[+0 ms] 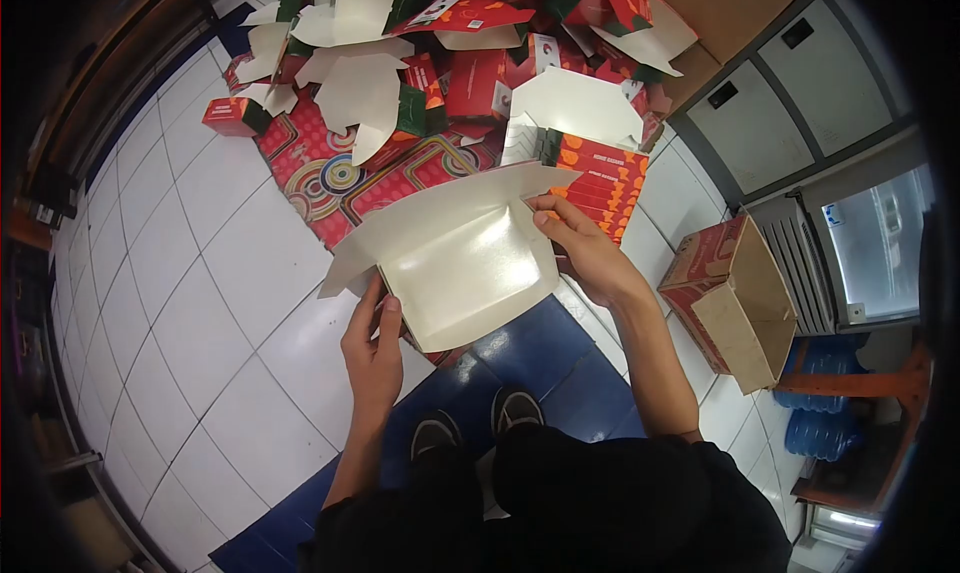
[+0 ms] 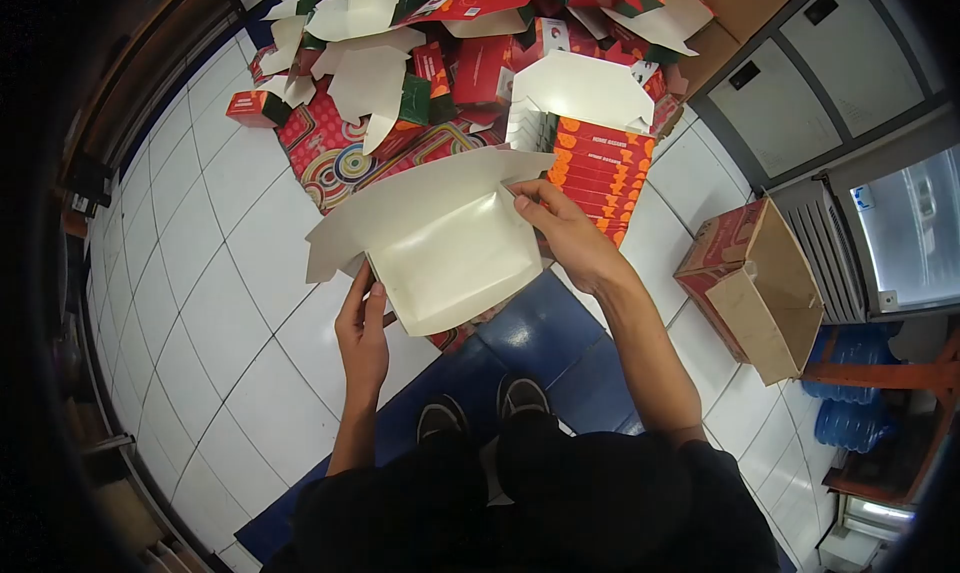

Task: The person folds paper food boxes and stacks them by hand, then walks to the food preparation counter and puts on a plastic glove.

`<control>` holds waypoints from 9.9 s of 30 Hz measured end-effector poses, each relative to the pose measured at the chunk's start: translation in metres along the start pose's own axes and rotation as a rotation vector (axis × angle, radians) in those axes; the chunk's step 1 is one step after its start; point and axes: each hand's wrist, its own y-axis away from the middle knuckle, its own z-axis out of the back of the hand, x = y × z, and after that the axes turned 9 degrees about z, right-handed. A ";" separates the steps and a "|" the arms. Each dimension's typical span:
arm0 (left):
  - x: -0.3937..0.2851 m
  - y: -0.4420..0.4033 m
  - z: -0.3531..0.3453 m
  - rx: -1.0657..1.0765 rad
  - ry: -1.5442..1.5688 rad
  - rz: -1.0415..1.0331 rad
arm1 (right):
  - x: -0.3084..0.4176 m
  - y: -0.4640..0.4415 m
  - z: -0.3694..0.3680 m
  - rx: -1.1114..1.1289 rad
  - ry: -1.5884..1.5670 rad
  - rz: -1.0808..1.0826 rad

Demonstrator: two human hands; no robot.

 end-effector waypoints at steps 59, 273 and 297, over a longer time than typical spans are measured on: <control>-0.035 -0.129 0.011 -0.048 -0.224 0.056 | -0.047 -0.033 -0.003 -0.259 0.745 0.774; 0.081 -0.043 0.039 -0.322 -0.022 -0.091 | -0.198 -0.042 0.212 -0.222 -0.500 0.334; -0.019 -0.021 0.011 0.066 0.011 -0.257 | -0.002 0.039 0.017 0.183 0.037 0.555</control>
